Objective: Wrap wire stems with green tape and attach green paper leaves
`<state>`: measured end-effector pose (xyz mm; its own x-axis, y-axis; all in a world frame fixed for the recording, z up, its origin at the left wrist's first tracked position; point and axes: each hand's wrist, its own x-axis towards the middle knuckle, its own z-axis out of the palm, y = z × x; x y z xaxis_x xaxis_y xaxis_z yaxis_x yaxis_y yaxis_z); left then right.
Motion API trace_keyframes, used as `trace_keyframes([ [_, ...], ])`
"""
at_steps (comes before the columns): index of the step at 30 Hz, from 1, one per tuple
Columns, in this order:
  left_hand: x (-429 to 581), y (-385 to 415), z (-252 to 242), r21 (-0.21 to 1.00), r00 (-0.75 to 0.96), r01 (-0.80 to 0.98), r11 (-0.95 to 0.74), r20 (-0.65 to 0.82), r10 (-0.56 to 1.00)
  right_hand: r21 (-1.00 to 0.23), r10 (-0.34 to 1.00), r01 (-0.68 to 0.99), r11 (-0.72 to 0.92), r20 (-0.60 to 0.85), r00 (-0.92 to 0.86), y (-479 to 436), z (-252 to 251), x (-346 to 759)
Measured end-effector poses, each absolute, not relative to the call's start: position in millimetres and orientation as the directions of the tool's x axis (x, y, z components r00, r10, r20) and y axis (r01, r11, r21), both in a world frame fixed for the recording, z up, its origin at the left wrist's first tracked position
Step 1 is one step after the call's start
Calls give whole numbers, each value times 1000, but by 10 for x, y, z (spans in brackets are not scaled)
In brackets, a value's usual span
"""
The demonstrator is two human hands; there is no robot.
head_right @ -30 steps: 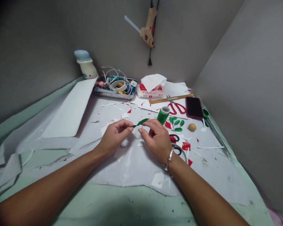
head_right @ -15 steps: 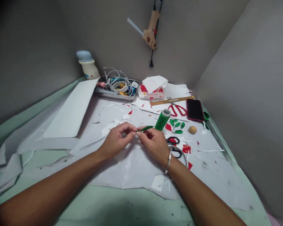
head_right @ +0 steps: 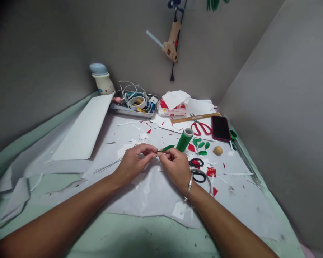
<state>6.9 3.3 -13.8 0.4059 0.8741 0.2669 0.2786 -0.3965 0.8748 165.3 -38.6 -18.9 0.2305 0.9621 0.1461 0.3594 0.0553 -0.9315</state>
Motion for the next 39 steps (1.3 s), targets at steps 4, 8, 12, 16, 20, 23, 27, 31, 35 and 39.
trace_keyframes([
  [4,71,36,-98,965,375,181,-193,113,920,-946,964,321,42,122,234,-392,-151,1644],
  [8,69,31,-46,993,403,107,-54,6,915,-965,974,262,-8,52,220,-384,-123,1646],
  [12,63,48,-49,996,377,-24,83,-68,924,-976,979,217,-32,13,203,-369,-135,1655],
  [16,56,58,-72,979,391,-105,177,-123,912,-983,976,172,-66,-27,218,-370,-205,1634],
  [20,50,41,-62,996,418,32,82,-88,904,-988,970,118,-97,-67,236,-392,-255,1599],
  [23,48,42,-68,994,416,105,40,-80,906,-987,970,119,-107,-77,230,-420,-242,1579],
  [27,57,40,-90,998,441,47,33,-50,896,-990,964,101,-103,-75,257,-459,-218,1547],
  [31,68,10,-79,999,455,36,26,-39,889,-990,960,76,-118,-94,264,-502,-229,1511],
  [35,74,-9,-64,990,438,141,-4,-59,897,-988,959,81,-129,-104,265,-530,-247,1491],
  [39,77,-6,-88,976,424,200,-83,-10,906,-984,953,133,-118,-74,293,-538,-239,1491],
])
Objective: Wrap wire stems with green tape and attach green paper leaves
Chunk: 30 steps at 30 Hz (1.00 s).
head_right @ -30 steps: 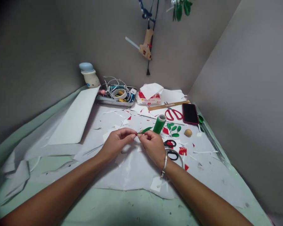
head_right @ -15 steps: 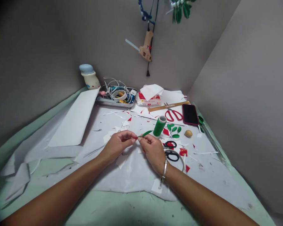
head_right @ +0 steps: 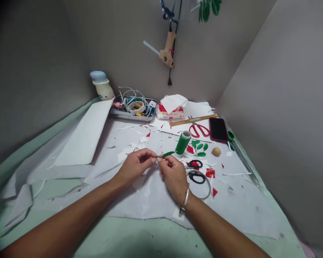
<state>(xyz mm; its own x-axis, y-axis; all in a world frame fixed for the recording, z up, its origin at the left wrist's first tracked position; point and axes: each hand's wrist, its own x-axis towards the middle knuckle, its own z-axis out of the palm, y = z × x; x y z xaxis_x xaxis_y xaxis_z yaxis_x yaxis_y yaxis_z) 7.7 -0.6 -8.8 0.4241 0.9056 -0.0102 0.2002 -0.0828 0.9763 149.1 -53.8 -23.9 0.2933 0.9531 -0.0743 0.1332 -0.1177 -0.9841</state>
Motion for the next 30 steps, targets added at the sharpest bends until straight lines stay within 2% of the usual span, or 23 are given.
trace_keyframes([
  [8,79,-6,-108,915,377,321,-245,114,919,-954,973,292,-68,1,230,-525,-206,1564],
  [13,80,3,-113,903,358,343,-257,128,925,-884,972,455,109,190,136,-528,-271,1634],
  [16,78,16,-128,892,356,358,-276,142,924,-778,945,570,263,328,12,-546,-288,1673],
  [19,78,29,-137,893,355,349,-283,153,922,-619,904,697,362,414,-102,-563,-286,1711],
  [23,77,52,-124,948,345,279,-152,48,937,-435,866,791,429,447,-224,-569,-292,1732],
  [26,67,83,-113,968,331,241,-72,-12,944,-370,853,814,448,449,-265,-573,-291,1724],
  [30,48,127,-118,963,317,258,-84,-3,948,-311,814,827,468,517,-267,-593,-233,1724],
])
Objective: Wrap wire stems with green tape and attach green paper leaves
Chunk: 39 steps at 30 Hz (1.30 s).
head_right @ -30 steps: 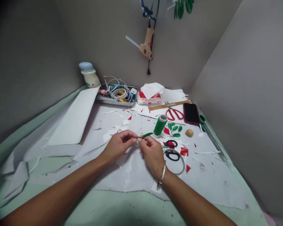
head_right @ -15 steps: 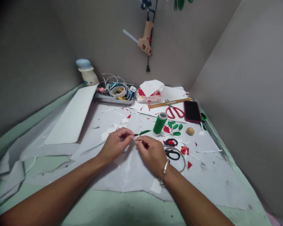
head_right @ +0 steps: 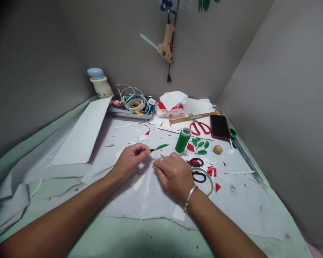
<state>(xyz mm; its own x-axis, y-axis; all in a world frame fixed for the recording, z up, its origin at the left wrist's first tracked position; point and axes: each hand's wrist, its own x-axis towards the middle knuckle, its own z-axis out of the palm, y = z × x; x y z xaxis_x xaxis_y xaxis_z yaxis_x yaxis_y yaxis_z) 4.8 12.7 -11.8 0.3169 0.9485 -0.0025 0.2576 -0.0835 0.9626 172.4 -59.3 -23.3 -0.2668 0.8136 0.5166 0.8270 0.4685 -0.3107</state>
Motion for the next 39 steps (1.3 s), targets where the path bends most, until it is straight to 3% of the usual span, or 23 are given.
trace_keyframes([
  [6,34,118,-132,903,359,361,-233,96,928,-303,733,809,503,646,-213,-583,-89,1796],
  [13,23,82,-134,830,621,324,-455,177,764,-582,827,673,456,557,-78,-490,-106,1924],
  [17,23,59,-107,860,707,271,-432,127,695,-709,894,586,393,444,-63,-401,-150,2008],
  [23,5,57,-36,961,754,146,-235,45,656,-853,951,456,252,304,45,-333,-230,2034],
  [26,-13,84,-34,990,689,86,-114,24,725,-820,947,498,280,320,-6,-349,-279,1984],
  [30,-14,128,-56,994,507,65,-86,41,861,-629,880,633,451,433,-197,-413,-295,1895],
  [35,6,160,-107,944,366,245,-220,120,923,-386,785,728,567,521,-335,-481,-250,1844],
  [39,8,138,-148,795,492,408,-449,223,841,-391,760,726,565,589,-274,-479,-208,1883],
])
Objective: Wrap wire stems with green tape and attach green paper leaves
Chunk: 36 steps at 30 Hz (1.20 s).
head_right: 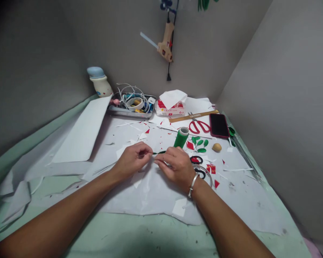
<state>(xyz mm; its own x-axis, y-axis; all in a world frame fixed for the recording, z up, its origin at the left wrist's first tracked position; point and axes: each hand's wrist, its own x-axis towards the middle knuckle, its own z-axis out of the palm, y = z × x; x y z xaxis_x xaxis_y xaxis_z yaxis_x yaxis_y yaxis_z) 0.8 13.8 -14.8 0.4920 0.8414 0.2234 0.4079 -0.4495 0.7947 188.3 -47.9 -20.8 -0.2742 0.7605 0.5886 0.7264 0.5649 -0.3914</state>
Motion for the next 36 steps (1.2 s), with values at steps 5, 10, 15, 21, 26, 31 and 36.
trace_keyframes([
  [5,10,80,-116,792,724,308,-526,164,670,-605,829,639,474,552,-91,-414,-204,1986],
  [10,-9,78,-38,925,754,152,-347,118,646,-737,903,580,347,430,7,-350,-256,2041],
  [15,-18,136,-53,981,523,84,-175,106,846,-644,885,631,434,436,-164,-399,-297,1936],
  [21,2,160,-127,841,375,393,-373,223,900,-411,763,687,599,553,-335,-479,-248,1837],
  [26,8,109,-128,732,645,376,-568,234,728,-563,798,643,518,589,-127,-446,-211,1928],
  [31,-1,61,-24,856,779,207,-474,149,609,-742,874,543,393,485,31,-360,-273,2033],
  [36,-20,119,-37,968,605,90,-234,134,785,-683,884,591,429,451,-120,-370,-315,1970],
])
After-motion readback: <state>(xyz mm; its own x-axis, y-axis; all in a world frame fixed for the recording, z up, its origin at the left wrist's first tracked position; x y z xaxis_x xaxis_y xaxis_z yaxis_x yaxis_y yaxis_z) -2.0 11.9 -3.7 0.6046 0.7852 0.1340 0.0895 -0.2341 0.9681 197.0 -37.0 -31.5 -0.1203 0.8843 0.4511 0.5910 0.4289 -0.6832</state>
